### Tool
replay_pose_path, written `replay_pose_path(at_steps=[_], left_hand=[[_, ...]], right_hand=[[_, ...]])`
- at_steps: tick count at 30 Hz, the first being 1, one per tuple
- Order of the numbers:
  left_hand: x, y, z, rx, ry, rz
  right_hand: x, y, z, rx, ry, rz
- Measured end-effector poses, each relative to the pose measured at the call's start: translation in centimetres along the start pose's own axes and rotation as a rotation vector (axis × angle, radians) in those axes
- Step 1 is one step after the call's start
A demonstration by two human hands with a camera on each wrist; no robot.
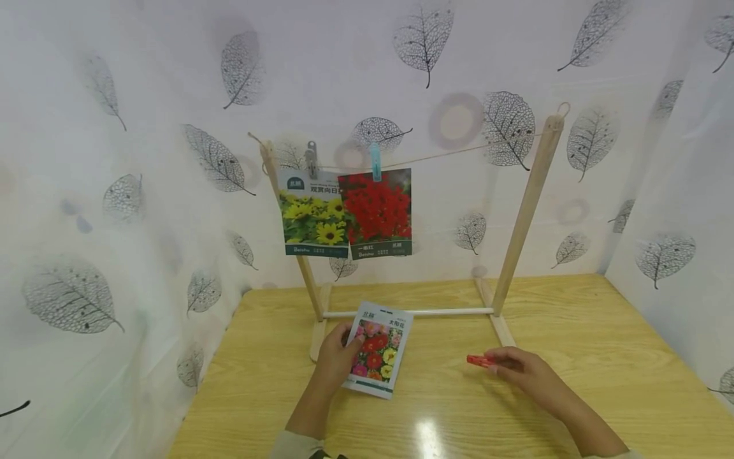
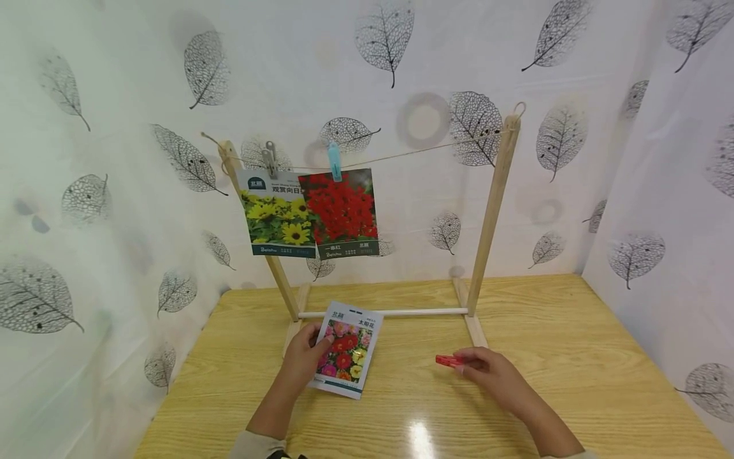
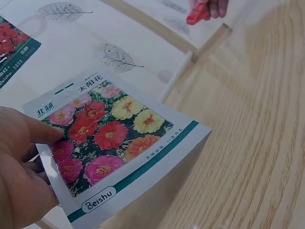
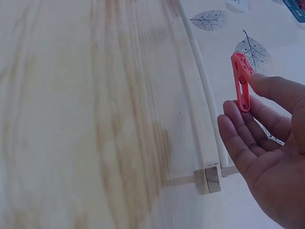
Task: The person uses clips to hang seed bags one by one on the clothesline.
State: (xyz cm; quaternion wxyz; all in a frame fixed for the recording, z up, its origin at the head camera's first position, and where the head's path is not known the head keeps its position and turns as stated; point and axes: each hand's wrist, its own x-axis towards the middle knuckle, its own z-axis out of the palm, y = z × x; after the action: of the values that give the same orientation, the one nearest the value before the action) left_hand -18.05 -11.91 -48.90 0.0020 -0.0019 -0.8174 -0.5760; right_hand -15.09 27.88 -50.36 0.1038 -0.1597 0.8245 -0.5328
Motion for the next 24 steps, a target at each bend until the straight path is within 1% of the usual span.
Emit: replay_pose_path(at_steps=[5, 9, 11, 20, 24], left_hand=[[0.07, 0.00, 0.00, -0.029, 0.000, -0.001], [0.09, 0.16, -0.05, -0.061, -0.004, -0.026], [0.04, 0.30, -0.06, -0.074, -0.004, -0.036], [-0.10, 0.57, -0.03, -0.103, 0.004, -0.013], [-0.12, 0.57, -0.06, -0.122, -0.001, -0.002]], right_hand=[[-0.04, -0.20, -0.01, 0.042, 0.007, -0.011], [0.01, -0.29, 0.04, 0.102, 0.015, 0.000], [0.02, -0.33, 0.06, 0.115, 0.024, 0.006], [0.05, -0.45, 0.31, 0.138, 0.098, 0.017], [0.04, -0.34, 0.33, 0.143, 0.101, -0.016]])
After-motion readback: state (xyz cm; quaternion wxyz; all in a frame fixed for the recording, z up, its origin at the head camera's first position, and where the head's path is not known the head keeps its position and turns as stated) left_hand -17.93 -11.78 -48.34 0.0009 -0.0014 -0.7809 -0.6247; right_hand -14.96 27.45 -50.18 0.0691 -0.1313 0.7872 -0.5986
